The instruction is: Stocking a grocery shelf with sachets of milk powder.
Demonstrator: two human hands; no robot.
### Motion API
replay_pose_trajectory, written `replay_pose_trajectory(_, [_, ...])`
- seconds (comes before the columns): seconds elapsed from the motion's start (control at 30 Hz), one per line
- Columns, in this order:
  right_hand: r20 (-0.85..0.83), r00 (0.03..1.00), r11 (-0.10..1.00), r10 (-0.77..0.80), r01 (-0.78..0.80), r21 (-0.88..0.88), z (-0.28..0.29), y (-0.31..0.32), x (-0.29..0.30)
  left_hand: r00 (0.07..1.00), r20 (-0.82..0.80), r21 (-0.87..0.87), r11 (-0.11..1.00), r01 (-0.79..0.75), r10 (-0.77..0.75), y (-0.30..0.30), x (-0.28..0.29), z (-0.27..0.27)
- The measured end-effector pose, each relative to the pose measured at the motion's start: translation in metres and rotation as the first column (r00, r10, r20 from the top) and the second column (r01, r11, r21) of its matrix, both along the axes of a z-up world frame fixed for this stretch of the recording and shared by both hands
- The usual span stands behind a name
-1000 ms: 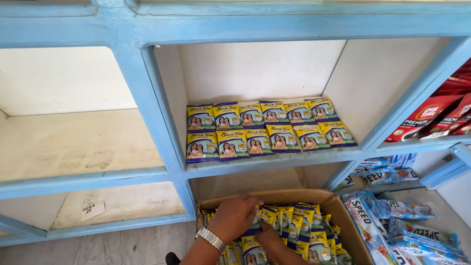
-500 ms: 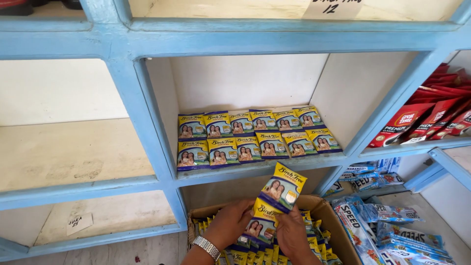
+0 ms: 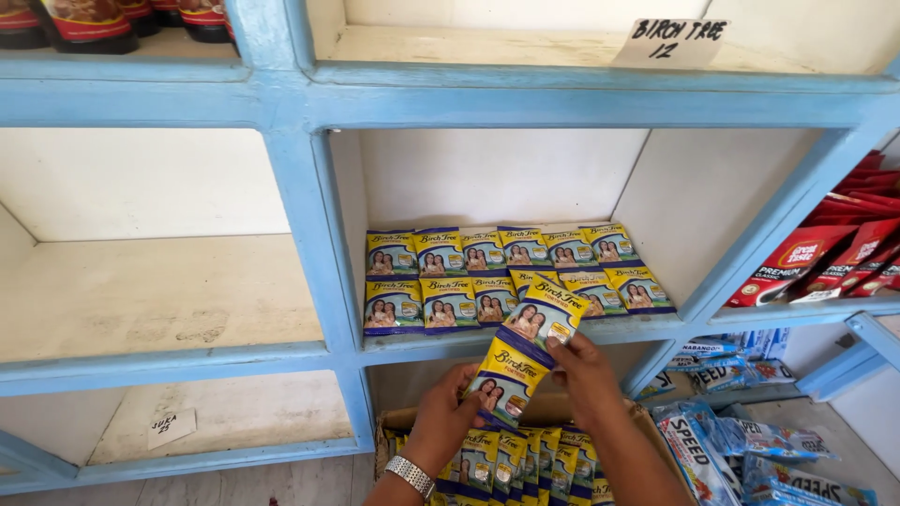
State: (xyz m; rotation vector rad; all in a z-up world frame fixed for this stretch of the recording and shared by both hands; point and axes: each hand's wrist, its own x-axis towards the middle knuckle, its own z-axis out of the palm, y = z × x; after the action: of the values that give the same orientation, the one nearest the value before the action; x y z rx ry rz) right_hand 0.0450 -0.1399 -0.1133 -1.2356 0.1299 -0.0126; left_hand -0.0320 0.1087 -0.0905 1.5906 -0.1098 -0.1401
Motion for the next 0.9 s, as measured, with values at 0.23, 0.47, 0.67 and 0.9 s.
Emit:
replay_pose_trajectory(0.23, [-0.064, 0.973, 0.933, 0.222, -0.231, -0.276, 0.079, 0.034, 0.054, 0.955, 0.127, -0.053, 0.963, -0.264, 0.269, 0.015, 0.02, -0.001])
replay_pose_trajectory(0.47, [-0.034, 0.929, 0.878, 0.367, -0.358, -0.318, 0.13, 0.105, 0.09, 0.793, 0.264, -0.295, 0.829, -0.476, 0.549, 0.04, 0.04, -0.007])
replay_pose_trajectory(0.67, [-0.017, 0.91, 0.835, 0.414, -0.387, -0.392, 0.161, 0.137, 0.107, 0.721, 0.269, -0.348, 0.762, -0.546, 0.639, 0.054, 0.047, 0.001])
replay_pose_trajectory(0.9, [-0.032, 0.922, 0.878, 0.387, -0.379, -0.293, 0.162, 0.158, 0.135, 0.636, 0.337, -0.229, 0.715, -0.66, 0.695, 0.061, 0.039, 0.019])
